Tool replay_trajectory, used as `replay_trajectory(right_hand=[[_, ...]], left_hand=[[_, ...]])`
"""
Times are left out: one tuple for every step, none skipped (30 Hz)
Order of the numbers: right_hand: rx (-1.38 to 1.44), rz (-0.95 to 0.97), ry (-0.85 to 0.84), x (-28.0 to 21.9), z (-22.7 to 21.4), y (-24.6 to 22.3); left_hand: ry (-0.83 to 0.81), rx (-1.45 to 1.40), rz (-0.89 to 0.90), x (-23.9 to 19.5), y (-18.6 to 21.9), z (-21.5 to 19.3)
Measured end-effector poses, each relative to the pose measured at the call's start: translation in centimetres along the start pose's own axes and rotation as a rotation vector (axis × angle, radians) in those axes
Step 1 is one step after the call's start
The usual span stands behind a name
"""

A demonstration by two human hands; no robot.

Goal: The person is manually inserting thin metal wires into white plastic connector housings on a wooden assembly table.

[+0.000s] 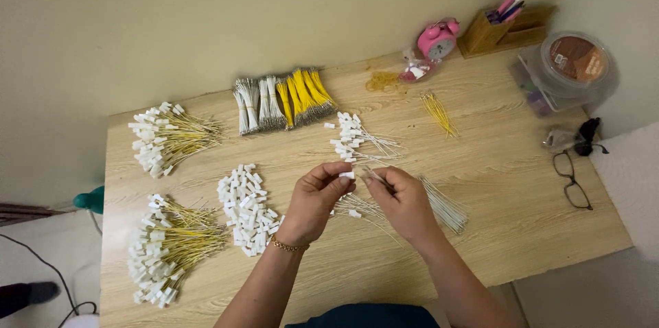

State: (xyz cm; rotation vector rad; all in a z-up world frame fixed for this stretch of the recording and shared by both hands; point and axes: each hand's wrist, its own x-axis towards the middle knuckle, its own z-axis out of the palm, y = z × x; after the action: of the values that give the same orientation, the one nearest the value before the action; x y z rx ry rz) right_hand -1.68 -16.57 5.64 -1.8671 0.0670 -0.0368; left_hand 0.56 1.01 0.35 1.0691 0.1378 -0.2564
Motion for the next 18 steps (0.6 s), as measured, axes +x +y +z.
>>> replay_trajectory(right_hand=[[0.0, 0.002, 0.001, -0.1, 0.0, -0.2], [0.005, -0.004, 0.003, -0.1, -0.1, -0.5], [0.009, -0.01, 0.004, -0.2, -0.1, -0.7], [0.009, -0.008, 0.006, -0.2, -0.1, -0.7], [-0.014, -0.003, 0.002, -0.3, -0.1, -0.7], [-0.036, 0.002, -0.002, -0.3, 0.0, -0.7], [-0.037, 0.002, -0.003, -0.3, -0.1, -0.7], [-0.059, 0.001, -0.022, -0.3, -0.2, -0.7], [-0.081, -0.001, -0.043, -0.3, -0.3, -0.8], [-0.082, -0.002, -0.046, -0.3, -0.4, -1.1], [-0.107, 0.005, -0.043, -0.3, -0.3, -1.4], [-0.131, 0.012, -0.041, -0.3, -0.3, -1.7], [-0.132, 0.013, -0.043, -0.3, -0.3, -1.9], [-0.127, 0.013, -0.051, -0.3, -0.3, -2.0], [-0.123, 0.014, -0.058, -0.3, -0.4, -2.1], [-0.122, 0.015, -0.059, -0.3, -0.3, -2.0], [-0.138, 0.02, -0.065, -0.3, -0.2, -1.9], [-0.154, 0.025, -0.07, -0.3, -0.1, -1.9]], left_hand=[[0.0, 0.001, -0.002, 0.0, 0.0, -0.1], [0.001, 0.002, -0.007, 0.0, -0.1, -0.3], [0.002, 0.002, -0.011, 0.1, -0.1, -0.4], [0.001, 0.002, -0.013, 0.1, -0.2, -0.4], [0.009, -0.016, -0.008, 0.1, -0.3, -0.4], [0.018, -0.034, -0.003, 0.1, -0.4, -0.4], [0.018, -0.035, -0.003, 0.0, -0.2, -0.3], [0.008, -0.029, -0.004, -0.1, 0.0, -0.2], [0.0, -0.024, -0.003, -0.2, 0.3, -0.1], [0.002, -0.025, -0.002, 0.0, 0.1, -0.2], [-0.002, -0.034, 0.004, 0.1, -0.1, -0.4], [-0.006, -0.043, 0.01, 0.2, -0.3, -0.5], [-0.003, -0.044, 0.009, 0.2, -0.2, -0.7], [-0.001, -0.046, 0.005, 0.1, -0.2, -0.8], [0.0, -0.047, 0.002, 0.1, -0.2, -0.8], [0.001, -0.047, 0.001, 0.0, -0.1, -0.8], [-0.005, -0.055, 0.003, 0.0, 0.0, -0.8], [-0.012, -0.063, 0.006, -0.1, 0.1, -0.7]])
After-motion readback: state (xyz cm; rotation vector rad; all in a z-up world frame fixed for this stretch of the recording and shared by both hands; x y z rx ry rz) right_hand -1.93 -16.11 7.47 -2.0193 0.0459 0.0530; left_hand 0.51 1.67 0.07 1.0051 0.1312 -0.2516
